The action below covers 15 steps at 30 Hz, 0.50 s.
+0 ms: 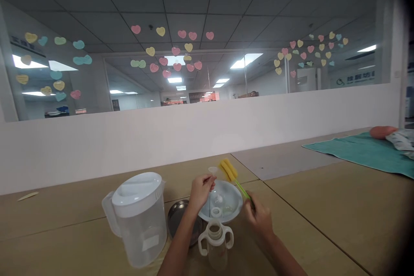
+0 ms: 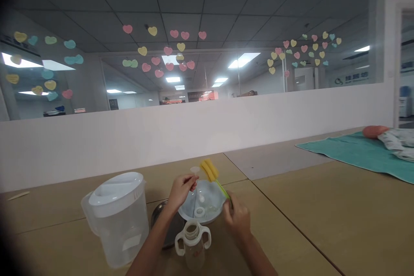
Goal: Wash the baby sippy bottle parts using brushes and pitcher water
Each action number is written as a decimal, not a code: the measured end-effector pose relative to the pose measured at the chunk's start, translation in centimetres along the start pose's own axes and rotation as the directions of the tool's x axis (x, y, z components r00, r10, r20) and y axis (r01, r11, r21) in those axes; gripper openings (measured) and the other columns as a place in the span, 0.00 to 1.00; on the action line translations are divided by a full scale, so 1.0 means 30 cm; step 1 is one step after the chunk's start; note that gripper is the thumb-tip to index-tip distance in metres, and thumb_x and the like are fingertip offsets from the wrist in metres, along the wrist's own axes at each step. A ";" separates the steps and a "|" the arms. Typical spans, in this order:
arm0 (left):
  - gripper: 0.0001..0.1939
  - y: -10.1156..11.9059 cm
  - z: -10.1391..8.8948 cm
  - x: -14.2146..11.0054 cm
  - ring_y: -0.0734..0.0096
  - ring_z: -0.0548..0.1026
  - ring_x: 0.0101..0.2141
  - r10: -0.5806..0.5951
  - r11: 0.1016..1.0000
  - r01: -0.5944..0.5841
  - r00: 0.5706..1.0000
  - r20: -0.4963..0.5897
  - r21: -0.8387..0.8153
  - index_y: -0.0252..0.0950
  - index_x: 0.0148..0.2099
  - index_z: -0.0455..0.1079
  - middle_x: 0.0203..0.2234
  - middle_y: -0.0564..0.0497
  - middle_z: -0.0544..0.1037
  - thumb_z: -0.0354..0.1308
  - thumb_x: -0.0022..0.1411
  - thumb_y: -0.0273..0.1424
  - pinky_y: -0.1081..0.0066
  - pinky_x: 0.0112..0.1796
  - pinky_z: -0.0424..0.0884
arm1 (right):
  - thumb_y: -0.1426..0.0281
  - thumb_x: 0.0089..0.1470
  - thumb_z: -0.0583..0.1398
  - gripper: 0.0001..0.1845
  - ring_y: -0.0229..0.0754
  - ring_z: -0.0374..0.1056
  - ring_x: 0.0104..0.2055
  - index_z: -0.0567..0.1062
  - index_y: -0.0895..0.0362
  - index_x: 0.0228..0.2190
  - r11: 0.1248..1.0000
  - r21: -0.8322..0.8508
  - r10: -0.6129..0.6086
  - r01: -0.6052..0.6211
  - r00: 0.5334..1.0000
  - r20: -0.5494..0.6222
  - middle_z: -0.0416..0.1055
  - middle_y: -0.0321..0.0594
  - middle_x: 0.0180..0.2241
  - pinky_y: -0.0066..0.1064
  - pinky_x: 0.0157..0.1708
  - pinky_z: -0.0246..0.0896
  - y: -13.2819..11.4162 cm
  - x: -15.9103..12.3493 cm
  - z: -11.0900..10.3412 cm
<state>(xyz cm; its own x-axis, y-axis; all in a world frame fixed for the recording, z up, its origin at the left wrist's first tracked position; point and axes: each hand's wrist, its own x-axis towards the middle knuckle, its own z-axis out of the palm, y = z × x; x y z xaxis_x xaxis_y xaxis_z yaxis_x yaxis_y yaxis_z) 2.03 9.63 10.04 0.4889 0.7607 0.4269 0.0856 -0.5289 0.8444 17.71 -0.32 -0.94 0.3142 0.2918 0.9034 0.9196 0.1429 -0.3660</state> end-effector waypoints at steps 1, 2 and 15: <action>0.19 0.007 0.001 0.000 0.74 0.67 0.21 0.015 1.000 -0.015 1.000 -0.005 0.019 0.32 0.27 0.72 0.18 0.53 0.70 0.53 0.53 0.44 0.75 0.24 0.63 | 0.66 0.56 0.48 0.18 0.37 0.67 0.19 0.73 0.61 0.37 1.000 0.015 -0.021 0.021 1.000 0.005 0.75 0.42 0.25 0.26 0.21 0.60 0.002 0.002 -0.002; 0.19 0.014 0.002 -0.001 0.74 0.67 0.21 0.030 0.999 -0.029 1.000 -0.011 0.038 0.32 0.25 0.71 0.17 0.53 0.70 0.53 0.53 0.44 0.75 0.24 0.62 | 0.66 0.56 0.48 0.18 0.37 0.67 0.19 0.74 0.60 0.37 0.999 0.024 -0.045 0.045 0.999 0.017 0.75 0.42 0.25 0.25 0.20 0.60 0.002 0.004 -0.003; 0.19 0.039 -0.036 -0.008 0.69 0.72 0.27 0.057 0.996 -0.051 0.995 -0.079 0.071 0.32 0.29 0.74 0.21 0.50 0.74 0.53 0.54 0.43 0.71 0.32 0.69 | 0.67 0.56 0.47 0.19 0.35 0.63 0.15 0.74 0.62 0.35 0.998 -0.044 -0.055 0.055 0.998 -0.018 0.71 0.39 0.18 0.24 0.17 0.55 0.001 0.004 0.002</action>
<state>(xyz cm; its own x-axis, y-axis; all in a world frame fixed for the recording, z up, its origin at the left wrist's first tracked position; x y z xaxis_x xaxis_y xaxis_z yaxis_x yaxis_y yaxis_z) 1.09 9.23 11.28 0.4230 0.7568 0.4983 0.1219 -0.5924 0.7963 17.75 -0.23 -0.84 0.2670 0.2663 0.9262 0.9449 0.1167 -0.3059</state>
